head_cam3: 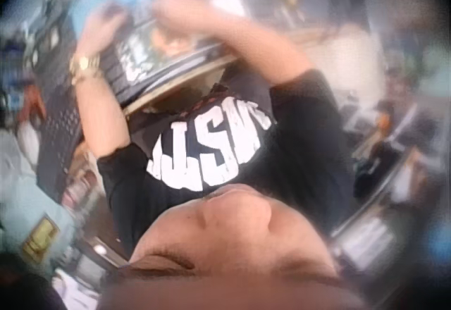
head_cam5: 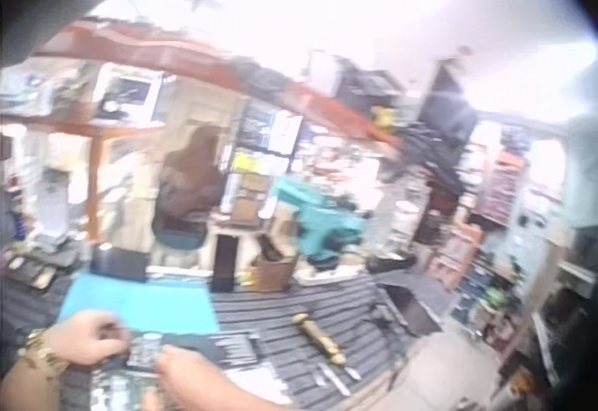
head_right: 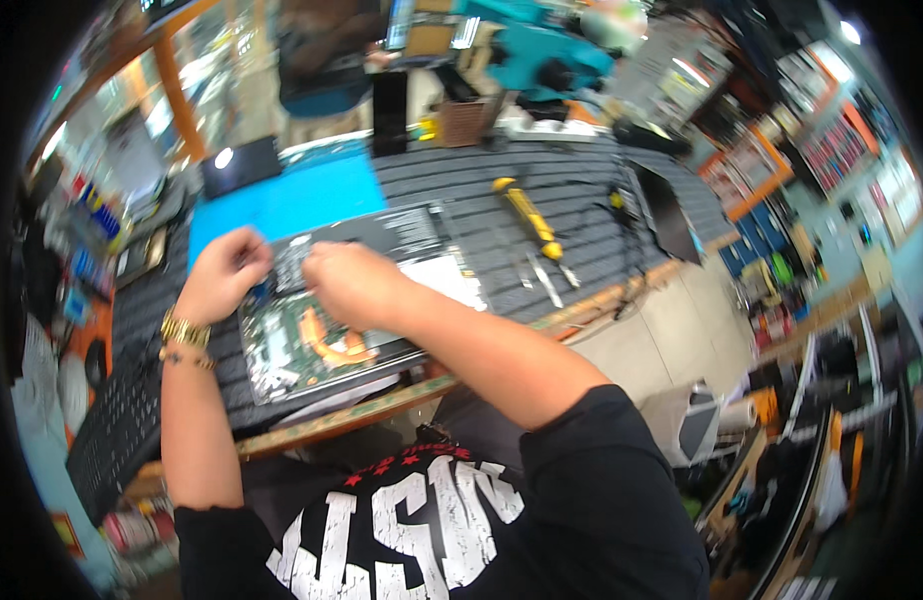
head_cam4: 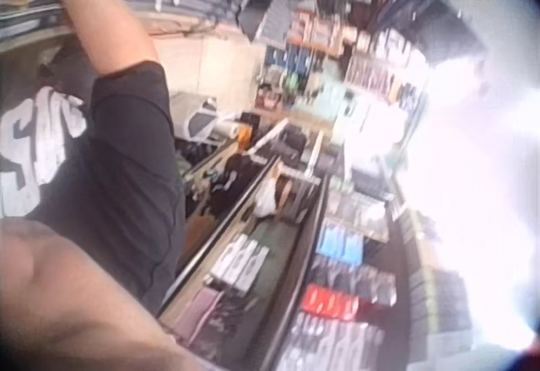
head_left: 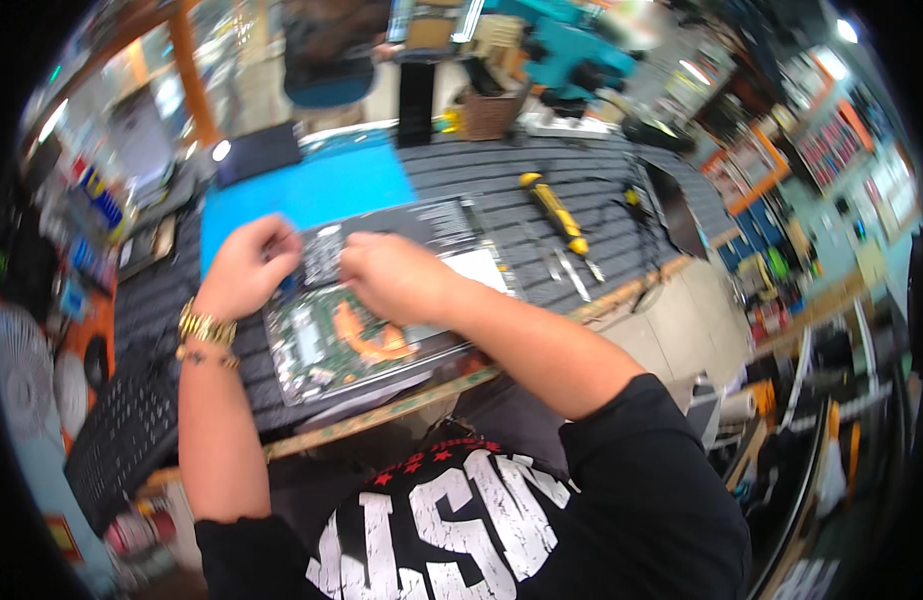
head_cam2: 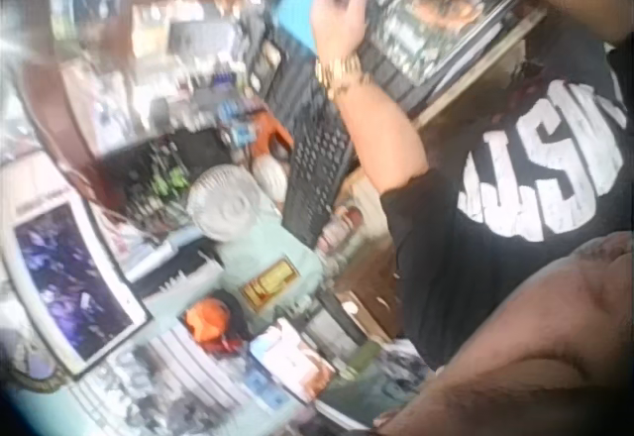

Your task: The person uses a thin metal tool and a screwdriver to work on a laptop's internal components, installs a new battery, and then fits the bottom cover onto the laptop chassis.

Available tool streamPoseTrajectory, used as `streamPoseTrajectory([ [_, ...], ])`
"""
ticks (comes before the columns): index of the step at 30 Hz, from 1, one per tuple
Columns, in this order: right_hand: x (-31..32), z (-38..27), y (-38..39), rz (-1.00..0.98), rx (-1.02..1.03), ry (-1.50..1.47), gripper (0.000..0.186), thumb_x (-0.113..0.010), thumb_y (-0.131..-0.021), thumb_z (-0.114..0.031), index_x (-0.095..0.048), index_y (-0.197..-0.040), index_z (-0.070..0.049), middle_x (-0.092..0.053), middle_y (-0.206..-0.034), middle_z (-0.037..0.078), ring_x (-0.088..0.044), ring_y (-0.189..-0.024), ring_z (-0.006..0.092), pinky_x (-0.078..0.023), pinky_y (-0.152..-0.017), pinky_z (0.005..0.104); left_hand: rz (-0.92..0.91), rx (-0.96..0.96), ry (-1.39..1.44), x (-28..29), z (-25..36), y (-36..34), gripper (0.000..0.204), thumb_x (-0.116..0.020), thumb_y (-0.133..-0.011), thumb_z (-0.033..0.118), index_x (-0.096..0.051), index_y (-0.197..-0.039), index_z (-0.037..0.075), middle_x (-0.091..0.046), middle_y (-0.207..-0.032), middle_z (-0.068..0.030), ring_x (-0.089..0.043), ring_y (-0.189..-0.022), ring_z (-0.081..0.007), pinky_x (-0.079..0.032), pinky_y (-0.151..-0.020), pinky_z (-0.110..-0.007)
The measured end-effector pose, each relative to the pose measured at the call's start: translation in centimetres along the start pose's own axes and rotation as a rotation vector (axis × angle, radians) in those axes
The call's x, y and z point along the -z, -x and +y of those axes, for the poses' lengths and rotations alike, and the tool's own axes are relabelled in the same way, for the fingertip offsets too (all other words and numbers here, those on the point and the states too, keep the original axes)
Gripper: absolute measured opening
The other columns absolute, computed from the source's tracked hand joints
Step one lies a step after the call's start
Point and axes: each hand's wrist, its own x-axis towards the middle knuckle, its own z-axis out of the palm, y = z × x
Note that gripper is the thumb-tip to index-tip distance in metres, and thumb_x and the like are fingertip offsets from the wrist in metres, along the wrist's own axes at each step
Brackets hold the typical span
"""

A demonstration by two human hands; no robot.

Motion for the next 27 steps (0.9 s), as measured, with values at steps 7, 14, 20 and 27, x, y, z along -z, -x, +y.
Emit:
streamPoseTrajectory([
  [7,9.5,-0.4,13.5,0.629,-0.108,-0.224,0.024,-0.079,-0.097,-0.007,-0.071,-0.119,-0.003,-0.069,-0.106,0.013,-0.073,-0.089,0.0283,-0.06,-0.077,0.0405,0.164,0.006,-0.077,1.5,0.3,0.8,0.007,-0.072,-0.1,0.004,-0.068,-0.102,-0.001,-0.067,-0.091,-0.0008,-0.059,-0.082,-0.0088,-0.051,-0.077,-0.028],
  [14,15.7,19.4,36.6,1.569,-0.851,-0.582,0.022,-0.07,-0.111,-0.026,-0.069,-0.124,-0.008,-0.067,-0.088,-0.001,-0.057,-0.065,0.0077,-0.048,-0.057,0.0241,0.62,-0.156,0.0,0.5,2.6,3.3,0.012,-0.064,-0.113,0.01,-0.068,-0.112,-0.001,-0.066,-0.1,-0.0006,-0.058,-0.087,-0.0088,-0.049,-0.079,-0.027],
  [20,21.1,30.9,48.4,1.676,-1.14,-0.87,0.043,-0.072,-0.109,-0.042,-0.062,-0.133,-0.008,-0.071,-0.103,0.007,-0.062,-0.071,0.0151,-0.054,-0.059,0.0331,0.478,-0.141,-0.225,-2.7,7.5,10.9,0.01,-0.063,-0.11,0.007,-0.066,-0.112,-0.001,-0.063,-0.101,-0.0036,-0.056,-0.086,-0.0131,-0.046,-0.076,-0.031],
  [27,24.6,38.9,50.5,1.648,-1.195,-0.771,0.039,-0.074,-0.108,-0.04,-0.067,-0.126,-0.006,-0.07,-0.113,0.008,-0.066,-0.08,0.0183,-0.054,-0.063,0.0373,0.558,0.125,-0.398,-4.2,6.9,19.8,0.015,-0.061,-0.11,0.011,-0.066,-0.114,-0.002,-0.063,-0.105,-0.0086,-0.057,-0.091,-0.0168,-0.046,-0.081,-0.033],
])
